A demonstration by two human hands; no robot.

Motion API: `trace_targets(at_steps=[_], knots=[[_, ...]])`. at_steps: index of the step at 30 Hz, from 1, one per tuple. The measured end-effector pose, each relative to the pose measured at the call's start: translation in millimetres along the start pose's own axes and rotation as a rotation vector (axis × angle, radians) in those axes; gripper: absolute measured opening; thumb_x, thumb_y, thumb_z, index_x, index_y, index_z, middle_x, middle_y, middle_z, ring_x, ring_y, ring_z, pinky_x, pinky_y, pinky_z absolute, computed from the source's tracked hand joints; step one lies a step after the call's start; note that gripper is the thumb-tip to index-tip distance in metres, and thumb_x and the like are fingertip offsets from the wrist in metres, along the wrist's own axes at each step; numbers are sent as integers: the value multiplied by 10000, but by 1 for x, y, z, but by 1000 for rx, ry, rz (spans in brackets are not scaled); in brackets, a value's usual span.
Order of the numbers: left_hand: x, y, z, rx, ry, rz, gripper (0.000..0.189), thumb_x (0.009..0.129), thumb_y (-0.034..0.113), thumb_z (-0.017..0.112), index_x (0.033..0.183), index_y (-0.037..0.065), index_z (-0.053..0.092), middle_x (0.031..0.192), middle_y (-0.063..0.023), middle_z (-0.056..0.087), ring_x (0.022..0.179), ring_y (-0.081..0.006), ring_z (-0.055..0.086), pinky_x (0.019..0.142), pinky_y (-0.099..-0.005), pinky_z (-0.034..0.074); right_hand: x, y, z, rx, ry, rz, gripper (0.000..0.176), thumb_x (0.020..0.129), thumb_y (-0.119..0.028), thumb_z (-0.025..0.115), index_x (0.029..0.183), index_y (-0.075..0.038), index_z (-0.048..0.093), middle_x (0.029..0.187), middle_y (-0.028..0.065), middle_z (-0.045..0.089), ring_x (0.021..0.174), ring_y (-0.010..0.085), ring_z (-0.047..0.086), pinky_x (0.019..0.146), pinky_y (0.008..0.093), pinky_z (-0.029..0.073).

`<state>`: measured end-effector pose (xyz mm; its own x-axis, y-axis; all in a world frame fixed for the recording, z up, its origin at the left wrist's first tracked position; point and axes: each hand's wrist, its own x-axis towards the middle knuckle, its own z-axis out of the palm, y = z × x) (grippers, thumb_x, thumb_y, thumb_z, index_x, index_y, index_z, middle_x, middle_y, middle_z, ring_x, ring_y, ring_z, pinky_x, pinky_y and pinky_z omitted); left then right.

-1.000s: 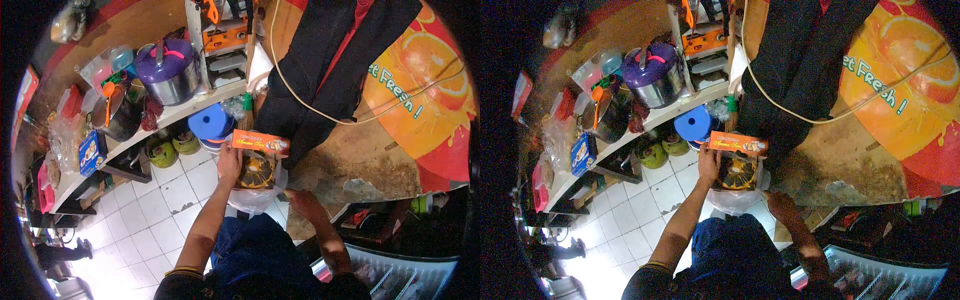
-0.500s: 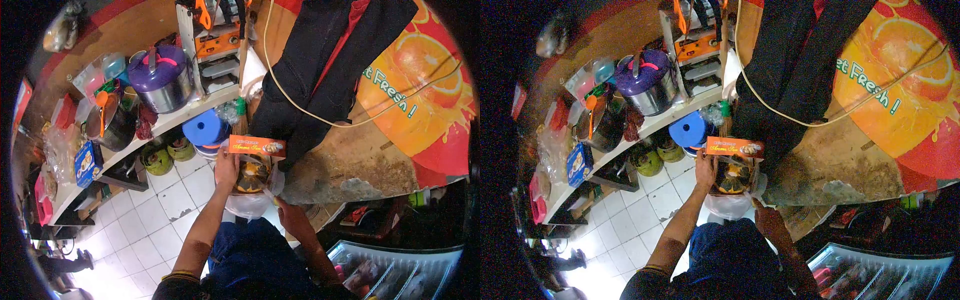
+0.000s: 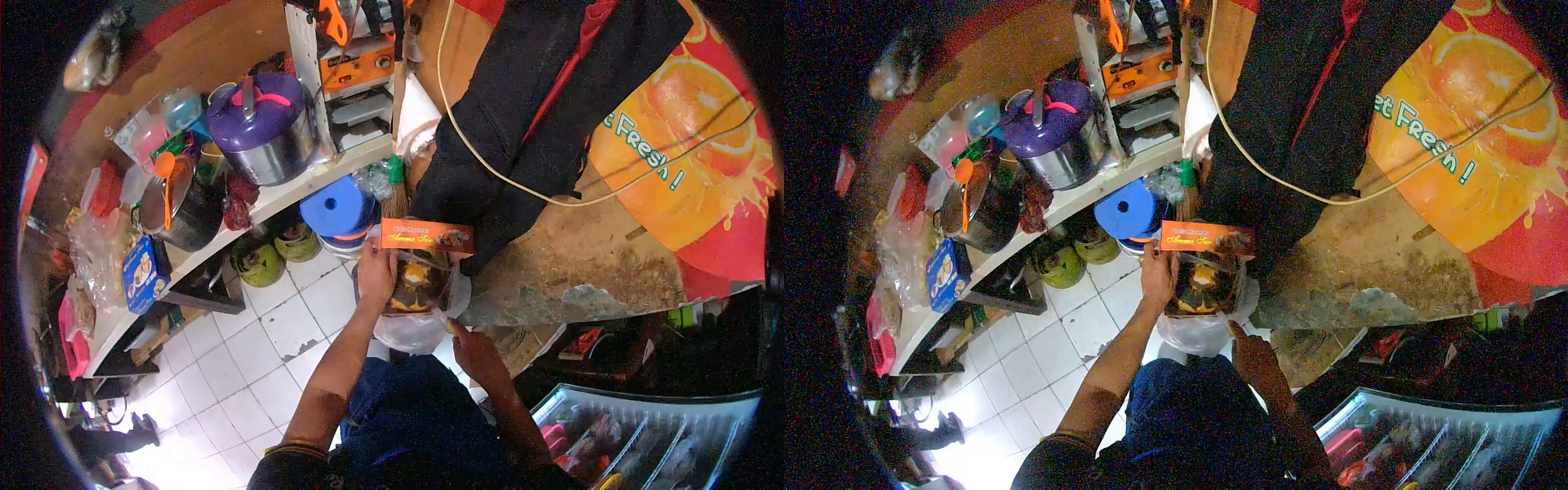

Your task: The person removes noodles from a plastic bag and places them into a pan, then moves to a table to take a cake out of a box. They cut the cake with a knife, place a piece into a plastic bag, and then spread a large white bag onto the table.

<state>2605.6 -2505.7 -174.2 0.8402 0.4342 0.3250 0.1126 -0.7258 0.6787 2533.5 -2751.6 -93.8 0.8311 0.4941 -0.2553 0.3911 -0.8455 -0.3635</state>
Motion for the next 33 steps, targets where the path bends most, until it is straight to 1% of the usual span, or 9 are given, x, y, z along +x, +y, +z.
trace_targets(at_steps=[4, 11, 13, 17, 22, 26, 28, 31, 33], knots=[[1, 3, -2, -5, 11, 28, 242, 891, 191, 553, 1073, 35, 589, 1150, -198, 470, 940, -388, 558, 797, -468, 473, 3, -10, -2, -62, -18, 18, 420, 886, -158, 500, 1289, -49, 455, 753, 252, 615, 719, 394, 622, 662, 510, 493], [0, 2, -2, 5, -27, 0, 254, 897, 212, 542, 1085, 47, 583, 1158, -181, 466, 926, -385, 564, 790, -467, 474, 29, -4, 30, -50, -50, 12, 434, 878, -143, 499, 1292, -29, 441, 706, 231, 603, 669, 385, 606, 616, 502, 487], [0, 3, -2, 23, -22, -5, 260, 902, 219, 538, 1109, 65, 573, 1175, -177, 459, 929, -383, 566, 793, -471, 475, 32, -3, 30, -156, -19, -4, 427, 877, -150, 497, 1285, -33, 448, 700, 225, 603, 662, 383, 605, 599, 499, 485], [0, 0, -2, 15, -40, -50, 268, 905, 227, 536, 1127, 79, 564, 1190, -173, 453, 941, -377, 567, 796, -471, 478, 32, 1, 32, -104, -2, -76, 414, 875, -160, 495, 1268, -32, 464, 698, 228, 602, 659, 382, 606, 599, 501, 486], [1, 2, -2, 8, -29, -16, 262, 899, 231, 542, 1122, 94, 566, 1196, -166, 454, 950, -370, 567, 793, -468, 481, 31, -1, 25, -113, -44, 3, 395, 870, -176, 500, 1235, -24, 493, 734, 228, 617, 689, 405, 609, 637, 500, 493], [0, 3, 0, 26, -34, -35, 259, 896, 231, 545, 1121, 105, 569, 1190, -164, 457, 946, -370, 566, 790, -466, 480, 28, 7, 35, -93, 6, -37, 396, 869, -174, 499, 1235, -22, 496, 760, 230, 626, 717, 417, 614, 655, 506, 497], [1, 1, 1, 22, -51, -54, 267, 892, 231, 549, 1131, 114, 569, 1186, -159, 462, 944, -369, 563, 787, -466, 477, 32, -1, 20, -53, -88, -1, 381, 866, -161, 491, 1225, -32, 509, 793, 242, 630, 750, 418, 621, 682, 515, 497], [2, 1, 1, -7, -9, -14, 268, 890, 229, 549, 1134, 120, 570, 1181, -156, 465, 945, -371, 561, 791, -469, 473, 20, -4, 8, -29, -68, 41, 372, 857, -141, 486, 1214, -46, 520, 807, 247, 632, 760, 417, 624, 699, 521, 496], [1, 1, 1, 4, -23, -27, 267, 890, 227, 548, 1134, 121, 569, 1179, -156, 466, 947, -372, 560, 793, -469, 472, 30, 4, 16, -34, -34, -23, 354, 852, -141, 481, 1189, -47, 534, 809, 247, 634, 762, 418, 625, 698, 518, 497]])
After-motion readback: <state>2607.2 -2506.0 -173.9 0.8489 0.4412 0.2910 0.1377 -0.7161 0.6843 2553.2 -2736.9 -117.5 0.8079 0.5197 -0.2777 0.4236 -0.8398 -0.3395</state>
